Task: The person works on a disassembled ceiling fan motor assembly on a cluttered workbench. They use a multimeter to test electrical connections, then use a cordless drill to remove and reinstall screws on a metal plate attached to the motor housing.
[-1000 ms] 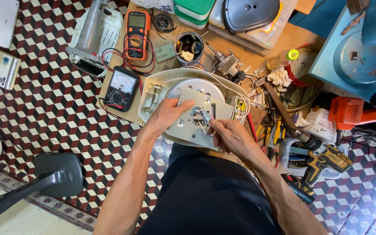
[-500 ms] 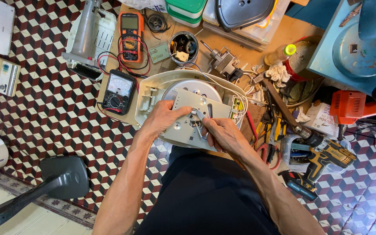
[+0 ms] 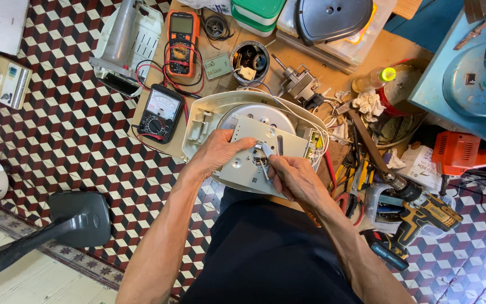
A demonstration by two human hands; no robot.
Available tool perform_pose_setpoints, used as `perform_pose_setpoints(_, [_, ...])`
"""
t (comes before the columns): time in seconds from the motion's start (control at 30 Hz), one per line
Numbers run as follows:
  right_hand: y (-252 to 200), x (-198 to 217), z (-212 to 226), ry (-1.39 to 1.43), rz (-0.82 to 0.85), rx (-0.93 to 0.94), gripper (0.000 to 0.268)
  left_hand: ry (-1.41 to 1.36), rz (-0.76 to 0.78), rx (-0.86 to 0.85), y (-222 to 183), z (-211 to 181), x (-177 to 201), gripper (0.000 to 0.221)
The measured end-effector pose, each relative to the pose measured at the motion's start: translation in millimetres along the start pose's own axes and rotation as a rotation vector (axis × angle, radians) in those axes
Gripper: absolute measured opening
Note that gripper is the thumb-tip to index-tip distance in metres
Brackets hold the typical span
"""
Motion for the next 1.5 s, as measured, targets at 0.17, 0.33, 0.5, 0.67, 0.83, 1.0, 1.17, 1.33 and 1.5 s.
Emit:
perform_pose_setpoints(0.17, [-2, -6, -2, 0.062, -0.02, -0.054, 0.043, 0.06, -0.008, -0.037, -1, -1, 1, 0.041])
perform_pose_setpoints(0.33, [3, -11, 2, 0.129, -0.001, -0.029, 0.045, -0.001, 0.016, -0.044, 1, 3, 0, 0.04])
perform_pose_setpoints(0.5, [-10, 13, 21, -0.215, -0.208, 0.126, 0.032, -0.035, 0.001, -0.05, 4, 11, -2, 0.041])
perform_pose_setpoints(0.67, [-33, 42, 19, -0.053, -0.4, 0.246, 0.027, 0.197, -0.239, -0.238, -6, -4, 10, 0.049])
perform_pose_setpoints(0.83, [-53, 86, 16, -0.095, -0.626, 0.367, 0.028, 0.341, -0.494, -0.379, -40, -19, 1, 0.075])
perform_pose_setpoints(1.0, [-53, 80, 15, -0.155, -0.639, 0.508, 0.03, 0.298, -0.617, -0.541, -50, -25, -13, 0.089])
perform_pose_setpoints(1.17, [-55, 74, 6, -0.137, -0.657, 0.428, 0.032, 0.066, -0.522, -0.269, -23, 12, 0, 0.066])
perform_pose_setpoints(1.33, [-50, 93, 24, -0.094, -0.566, 0.601, 0.033, -0.131, -0.457, -0.261, -6, 22, 8, 0.044])
perform_pose_setpoints(1.5, [-26, 89, -15, 0.146, -0.321, 0.2, 0.044, -0.337, -0.383, -0.278, 3, 34, 7, 0.045])
Point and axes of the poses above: each hand's wrist, its own y-axis towards the middle knuckle, its own x-axis out of the back of the hand, z = x × y, the point moved 9 cm from there along y, towards the middle knuckle, and after that the axes turned 8 degrees about y, right-handed, at the moved point
